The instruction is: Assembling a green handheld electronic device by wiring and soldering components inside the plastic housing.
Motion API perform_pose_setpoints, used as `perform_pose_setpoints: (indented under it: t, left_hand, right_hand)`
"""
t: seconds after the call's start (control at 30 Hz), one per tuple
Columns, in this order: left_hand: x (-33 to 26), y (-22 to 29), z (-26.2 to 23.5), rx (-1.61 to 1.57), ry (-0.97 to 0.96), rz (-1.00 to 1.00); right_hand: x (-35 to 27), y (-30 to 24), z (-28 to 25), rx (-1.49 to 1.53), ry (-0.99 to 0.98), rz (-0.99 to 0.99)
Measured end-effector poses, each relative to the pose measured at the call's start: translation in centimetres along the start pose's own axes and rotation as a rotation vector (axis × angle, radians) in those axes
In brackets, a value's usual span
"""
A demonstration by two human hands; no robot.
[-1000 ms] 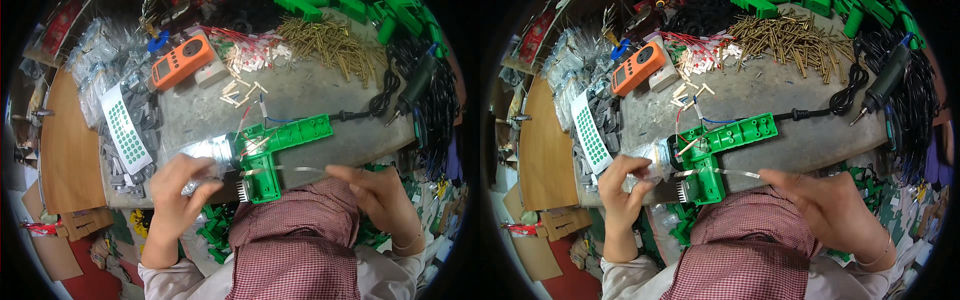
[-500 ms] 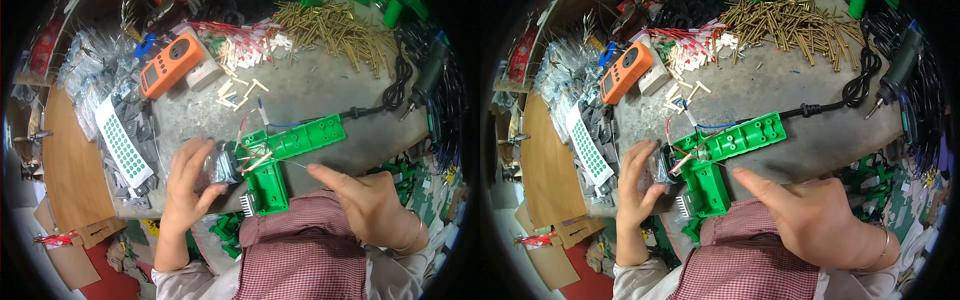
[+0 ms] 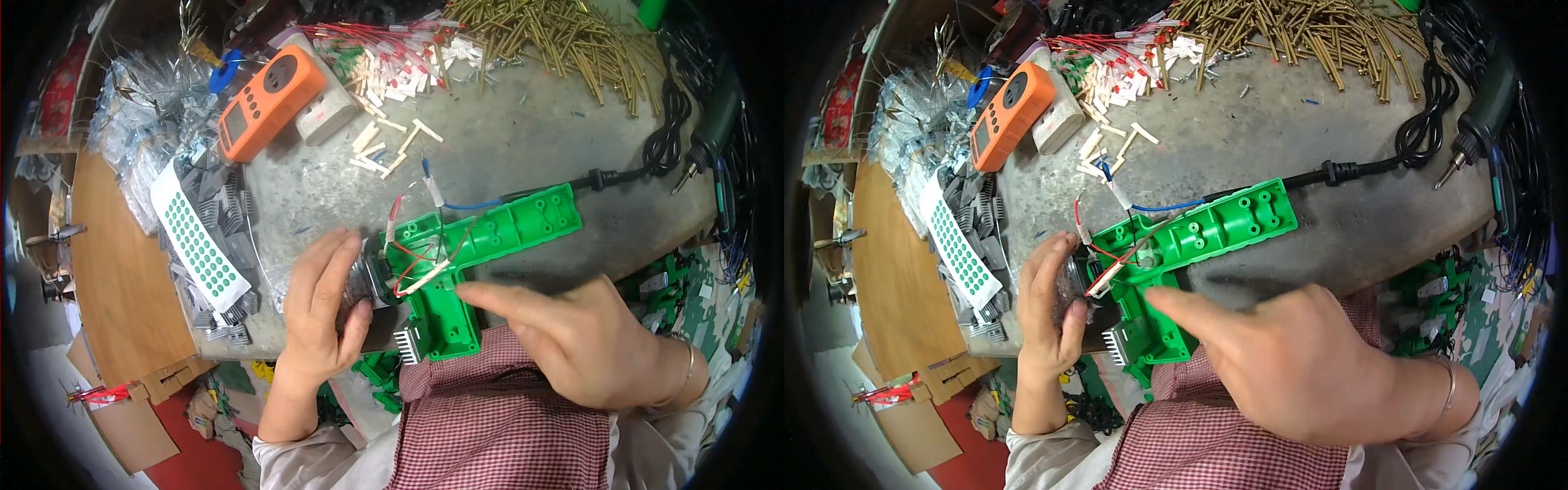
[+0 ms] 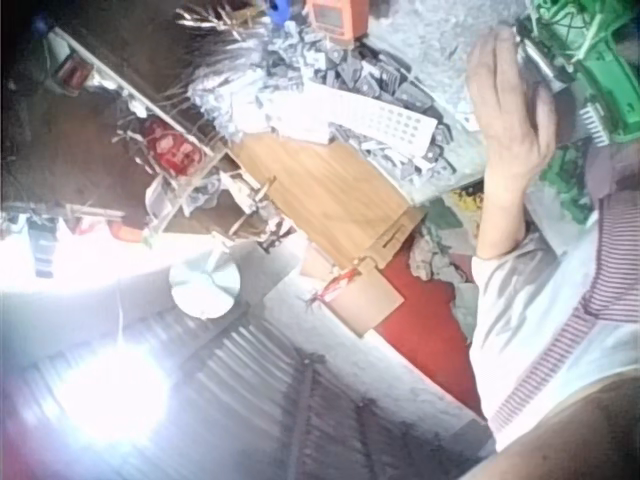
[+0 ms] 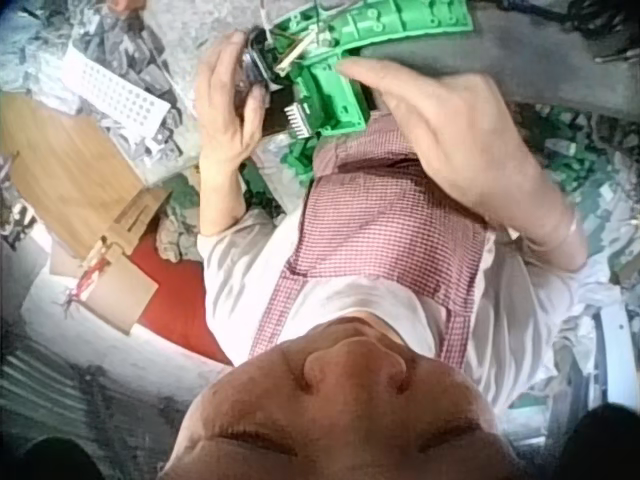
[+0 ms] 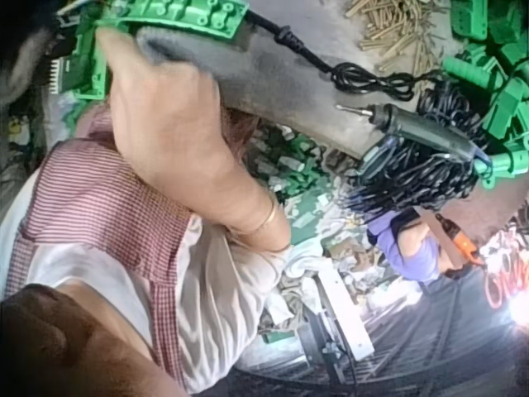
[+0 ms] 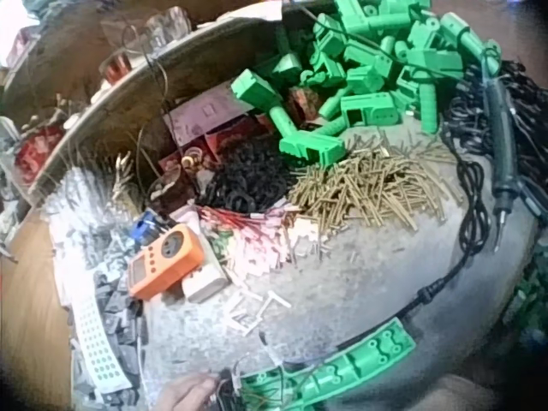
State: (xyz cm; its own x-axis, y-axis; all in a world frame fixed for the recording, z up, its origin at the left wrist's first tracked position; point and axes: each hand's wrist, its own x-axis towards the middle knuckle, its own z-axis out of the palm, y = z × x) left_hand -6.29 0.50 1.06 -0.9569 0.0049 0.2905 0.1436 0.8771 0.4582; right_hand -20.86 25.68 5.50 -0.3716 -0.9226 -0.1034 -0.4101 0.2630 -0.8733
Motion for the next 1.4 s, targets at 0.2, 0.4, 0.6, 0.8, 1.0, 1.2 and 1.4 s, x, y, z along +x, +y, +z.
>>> perform_pose_setpoints:
  t: [0.2,0.4,0.6,0.8,1.0,1.2,1.4]
  left_hand:
    - [0.0,0.1,0.1,-0.041,0.012,-0.02]
    - [0.4,-0.2,-0.1,-0.056,-0.052,0.052]
    - [1.7,-1.0,-0.2,-0.039,-0.033,0.145]
    - [1.5,-0.8,-0.1,-0.017,-0.058,0.164]
    - [2.3,-0.1,-0.6,0.13,-0.134,0.156]
    - [3.1,2.4,-1.4,0.255,-0.193,0.022]
    - [3.1,2.2,-1.2,0.26,-0.19,0.019]
  right_hand:
    - [1.7,1.3,1.3,-0.051,0.016,-0.093]
    - [2.8,0.4,2.6,-0.723,0.005,-0.212]
    - [3.7,0.4,3.9,-0.87,0.047,-0.207]
    - [4.6,0.9,3.0,-0.679,-0.13,-0.112]
    - [4.6,1.7,2.4,-0.506,-0.132,-0.135]
    - [2.6,0.5,0.6,-0.255,-0.225,-0.101]
    - [0.1,-0.6,4.3,0.636,-0.424,0.275]
